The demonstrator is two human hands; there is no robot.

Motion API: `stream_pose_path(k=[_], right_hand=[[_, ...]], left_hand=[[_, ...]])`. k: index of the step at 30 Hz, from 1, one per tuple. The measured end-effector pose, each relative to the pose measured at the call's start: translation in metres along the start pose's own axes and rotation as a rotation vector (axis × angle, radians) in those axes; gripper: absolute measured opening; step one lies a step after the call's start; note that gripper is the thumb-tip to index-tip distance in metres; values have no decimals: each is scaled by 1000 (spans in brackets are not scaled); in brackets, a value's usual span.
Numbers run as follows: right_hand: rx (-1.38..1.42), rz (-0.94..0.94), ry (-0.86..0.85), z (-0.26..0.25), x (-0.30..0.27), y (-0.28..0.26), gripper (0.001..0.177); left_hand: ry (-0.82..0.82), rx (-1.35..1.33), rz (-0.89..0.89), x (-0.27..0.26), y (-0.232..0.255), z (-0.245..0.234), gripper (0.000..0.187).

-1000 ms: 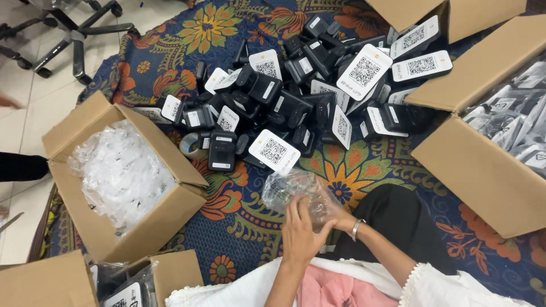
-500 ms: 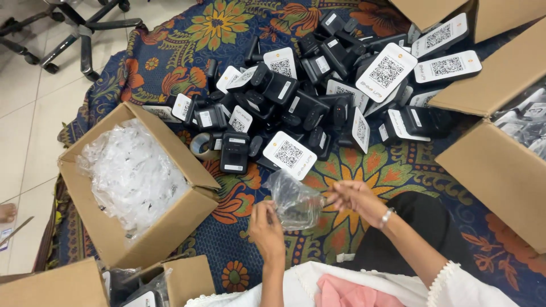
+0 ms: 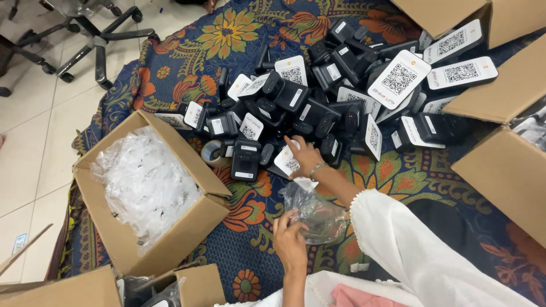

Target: The person packs electronic devices into clear plastic bags and then places them into larger cardboard boxes.

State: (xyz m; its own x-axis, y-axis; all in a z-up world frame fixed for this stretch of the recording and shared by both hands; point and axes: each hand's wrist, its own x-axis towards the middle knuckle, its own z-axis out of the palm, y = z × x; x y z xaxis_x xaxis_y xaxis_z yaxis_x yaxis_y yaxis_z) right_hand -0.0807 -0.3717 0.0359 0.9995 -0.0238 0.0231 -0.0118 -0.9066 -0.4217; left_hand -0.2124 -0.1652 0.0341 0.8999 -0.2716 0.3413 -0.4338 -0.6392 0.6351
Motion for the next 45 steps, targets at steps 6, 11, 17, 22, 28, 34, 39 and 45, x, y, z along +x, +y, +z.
stream_pose_path(k=[6, 11, 17, 22, 28, 34, 39, 45], right_hand=[[309, 172, 294, 50, -73, 15, 110], [362, 326, 273, 34, -140, 36, 69], [1006, 734, 245, -14, -196, 63, 51], [1819, 637, 355, -39, -272, 85, 49], [1847, 452, 272, -38, -326, 95, 51], [1985, 312, 185, -39, -322, 68, 46], [1873, 392, 201, -52, -308, 57, 48], [1613, 540, 96, -29, -306, 65, 52]], left_hand=[[-38, -8, -61, -1, -2, 3, 26], [-52, 17, -114, -6, 6, -7, 34], [-93, 18, 43, -4, 36, -26, 31], [-116, 70, 123, 11, 50, -24, 30], [-178, -25, 201, 31, 95, -29, 30], [-273, -87, 302, 40, 130, -35, 46], [-359, -137, 185, 46, 137, -37, 45], [-306, -552, 166, 51, 122, -28, 51]])
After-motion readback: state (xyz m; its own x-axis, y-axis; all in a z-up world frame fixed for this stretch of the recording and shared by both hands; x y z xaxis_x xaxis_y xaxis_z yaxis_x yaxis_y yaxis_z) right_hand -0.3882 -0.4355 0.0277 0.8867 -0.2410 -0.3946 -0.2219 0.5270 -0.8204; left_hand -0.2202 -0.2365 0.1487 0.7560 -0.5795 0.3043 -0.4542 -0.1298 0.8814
